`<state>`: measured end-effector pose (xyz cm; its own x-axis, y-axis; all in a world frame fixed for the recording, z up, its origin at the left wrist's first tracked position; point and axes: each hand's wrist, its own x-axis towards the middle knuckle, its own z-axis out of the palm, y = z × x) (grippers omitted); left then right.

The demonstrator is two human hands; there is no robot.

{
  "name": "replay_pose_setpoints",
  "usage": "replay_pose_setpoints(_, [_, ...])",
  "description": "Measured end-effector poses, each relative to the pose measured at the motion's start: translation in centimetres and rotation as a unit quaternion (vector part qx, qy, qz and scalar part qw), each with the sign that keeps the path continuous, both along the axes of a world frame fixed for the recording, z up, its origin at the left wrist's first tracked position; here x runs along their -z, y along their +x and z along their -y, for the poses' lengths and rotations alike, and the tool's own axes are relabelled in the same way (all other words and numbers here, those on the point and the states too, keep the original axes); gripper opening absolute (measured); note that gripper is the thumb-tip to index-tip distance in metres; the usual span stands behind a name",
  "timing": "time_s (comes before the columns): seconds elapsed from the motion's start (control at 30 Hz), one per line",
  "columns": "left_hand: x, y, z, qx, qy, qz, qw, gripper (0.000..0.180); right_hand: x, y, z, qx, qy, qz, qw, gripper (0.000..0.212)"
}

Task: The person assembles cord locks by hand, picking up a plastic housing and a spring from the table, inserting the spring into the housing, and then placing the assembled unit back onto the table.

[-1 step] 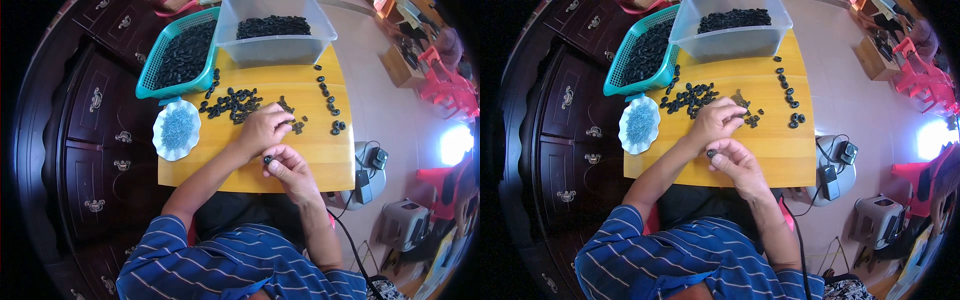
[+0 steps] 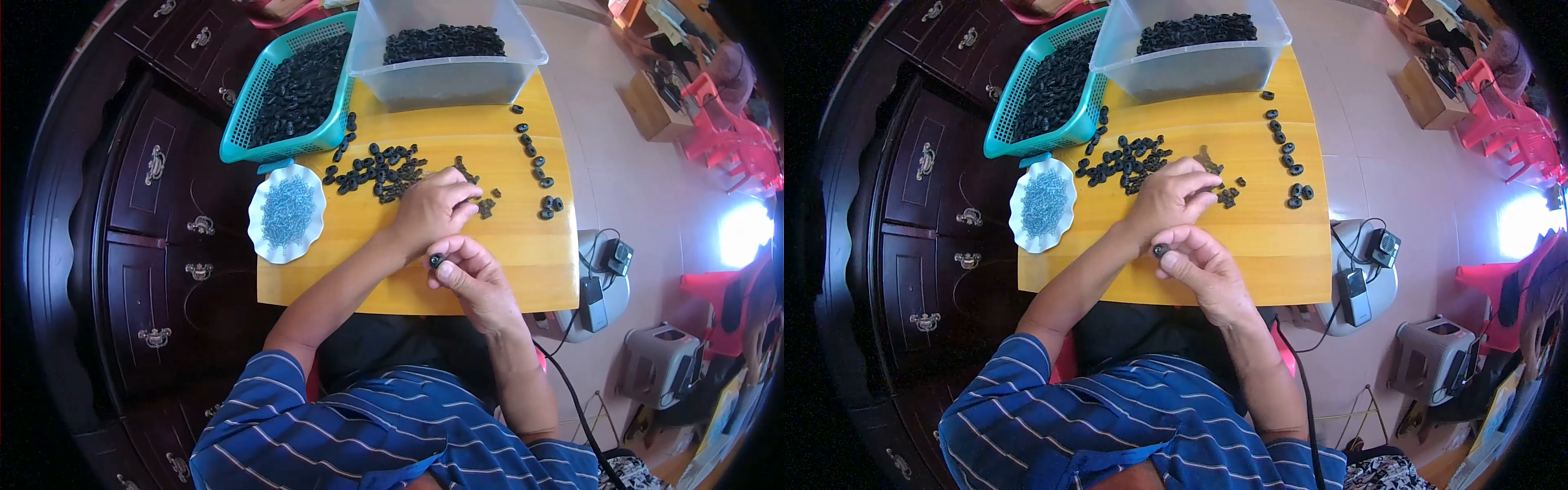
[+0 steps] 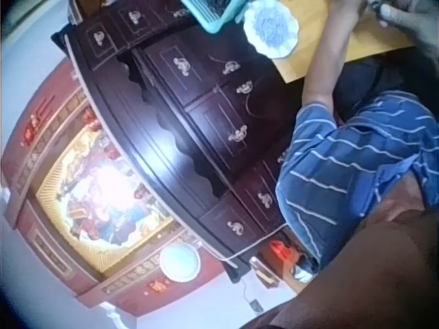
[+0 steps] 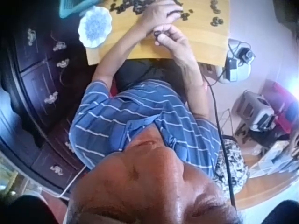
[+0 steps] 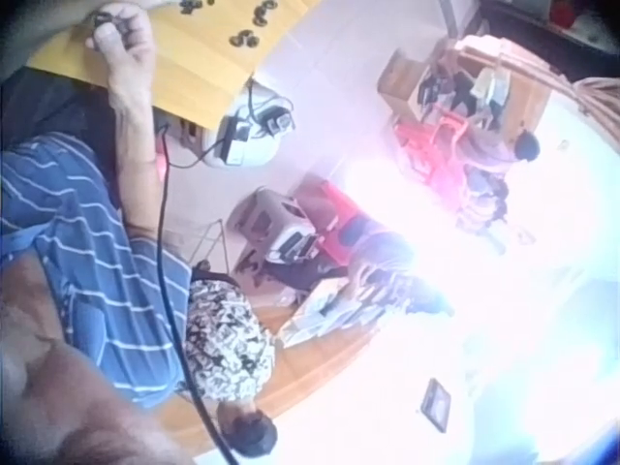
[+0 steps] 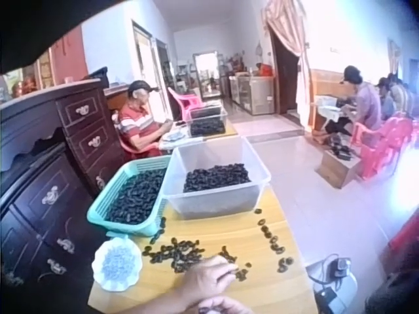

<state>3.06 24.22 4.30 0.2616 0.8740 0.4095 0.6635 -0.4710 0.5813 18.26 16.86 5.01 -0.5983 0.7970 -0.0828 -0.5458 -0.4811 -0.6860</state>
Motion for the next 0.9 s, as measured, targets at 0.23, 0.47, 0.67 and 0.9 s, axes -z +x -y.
replay_pose_setpoints(0.23, [1.0, 1.4, -1.4, 0.030, 0.003, -0.092, 0.995, 0.017, -0.9, 0.2, -0.1, 0.024, -0.016, 0.013, 0.999, 0.019])
replay_pose_setpoints(0.47, [0.4, 0.9, -1.5, 0.019, -0.009, -0.113, 0.993, 0.016, -0.7, 0.6, -0.4, 0.005, -0.009, 0.005, 1.000, 0.019])
replay_pose_setpoints(0.67, [0.9, 0.2, -1.1, 0.022, 0.025, -0.089, 0.996, 0.020, -1.0, 0.0, -0.2, 0.013, -0.023, 0.020, 0.999, 0.018])
replay_pose_setpoints(0.9, [1.1, 1.0, -1.7, 0.046, 0.008, -0.112, 0.993, 0.015, -0.7, 0.1, -0.2, 0.017, -0.016, 0.034, 0.999, 0.018])
